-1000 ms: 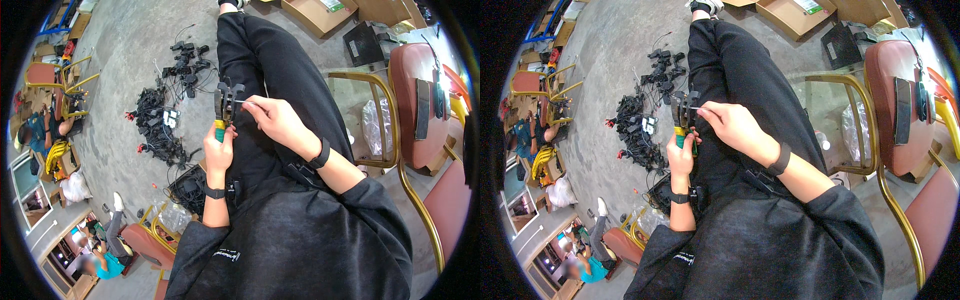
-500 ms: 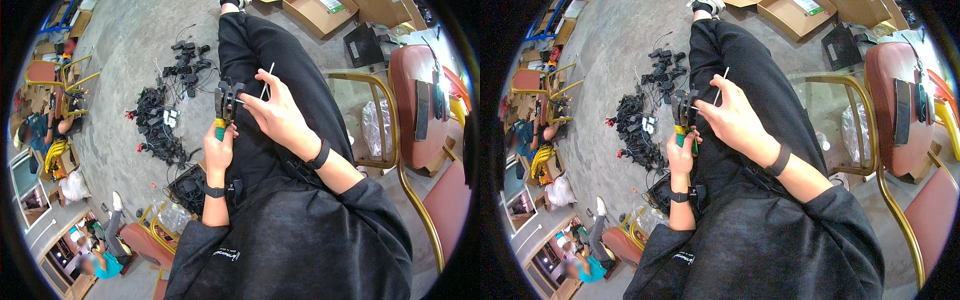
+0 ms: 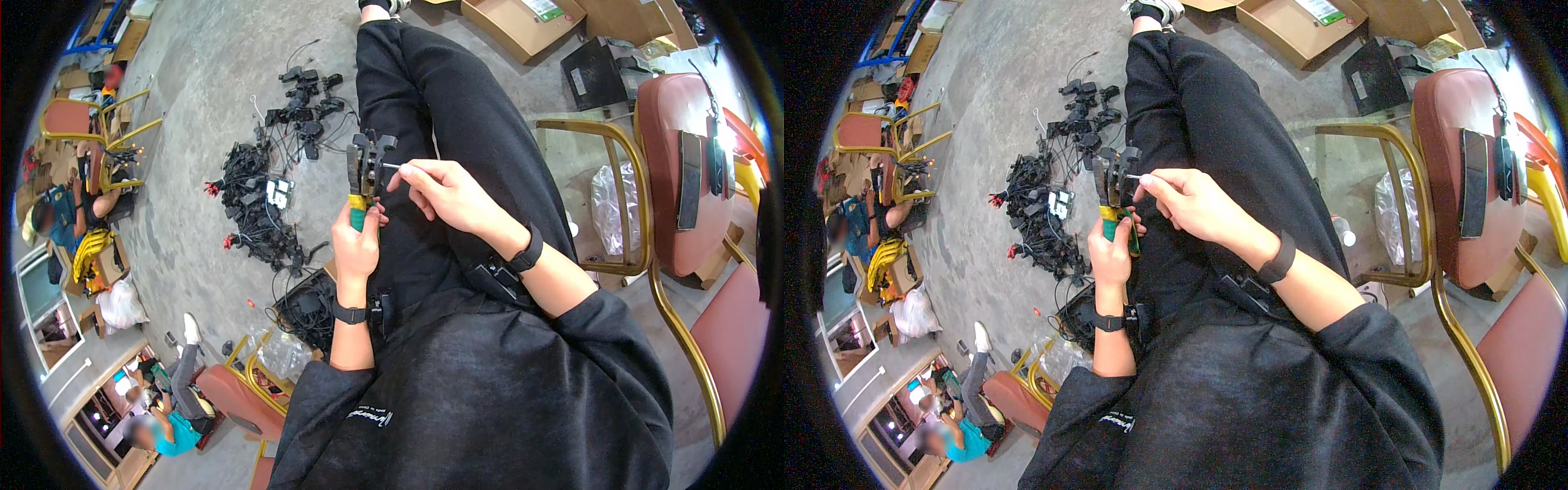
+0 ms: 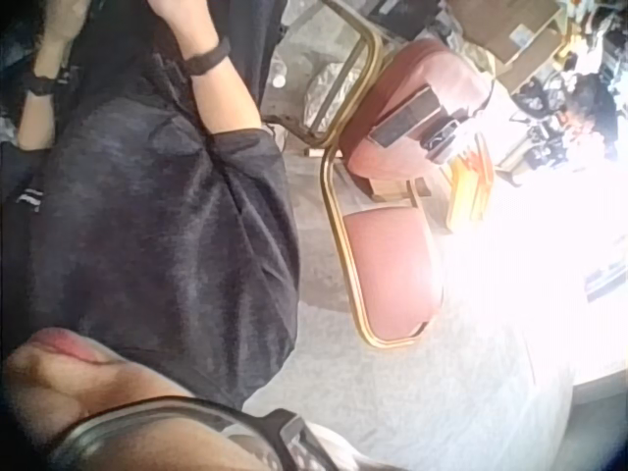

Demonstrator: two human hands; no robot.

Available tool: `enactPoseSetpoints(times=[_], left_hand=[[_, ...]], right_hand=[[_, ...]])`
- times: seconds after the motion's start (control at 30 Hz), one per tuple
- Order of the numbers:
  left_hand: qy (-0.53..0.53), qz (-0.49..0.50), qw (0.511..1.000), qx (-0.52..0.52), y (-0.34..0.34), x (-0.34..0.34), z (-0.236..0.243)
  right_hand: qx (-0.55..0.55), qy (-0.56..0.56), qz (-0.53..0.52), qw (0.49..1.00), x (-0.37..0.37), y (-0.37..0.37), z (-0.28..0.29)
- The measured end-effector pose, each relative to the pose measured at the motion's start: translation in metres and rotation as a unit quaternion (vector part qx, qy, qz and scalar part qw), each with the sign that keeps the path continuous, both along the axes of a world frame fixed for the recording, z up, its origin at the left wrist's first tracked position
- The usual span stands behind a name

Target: Stripping a wire and preparing an electronic connector housing.

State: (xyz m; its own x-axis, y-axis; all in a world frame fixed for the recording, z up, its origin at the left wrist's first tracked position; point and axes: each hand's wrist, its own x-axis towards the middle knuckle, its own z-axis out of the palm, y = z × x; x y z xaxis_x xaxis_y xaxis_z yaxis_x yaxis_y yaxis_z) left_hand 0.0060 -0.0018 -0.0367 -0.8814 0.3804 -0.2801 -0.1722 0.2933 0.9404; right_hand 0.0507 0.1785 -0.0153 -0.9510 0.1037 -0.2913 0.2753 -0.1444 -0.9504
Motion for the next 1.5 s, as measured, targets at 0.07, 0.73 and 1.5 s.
enactPoseSetpoints(times=[0.07, 0.73, 1.5], left_hand=[[0.004, -0.002, 1.0, -0.003, 0.001, 0.0, 0.001], [0.022, -0.015, 0.999, -0.024, 0.002, 0.001, 0.002], [0.062, -0.012, 0.996, -0.064, 0.003, 0.004, 0.003]], right_hand=[[-0.105, -0.019, 0.03, 0.994, 0.0, 0.0, 0.0], [0.357, 0.178, -0.074, 0.914, 0.001, 0.001, 0.003], [-0.486, -0.166, 0.015, 0.858, 0.001, 0.014, 0.01]])
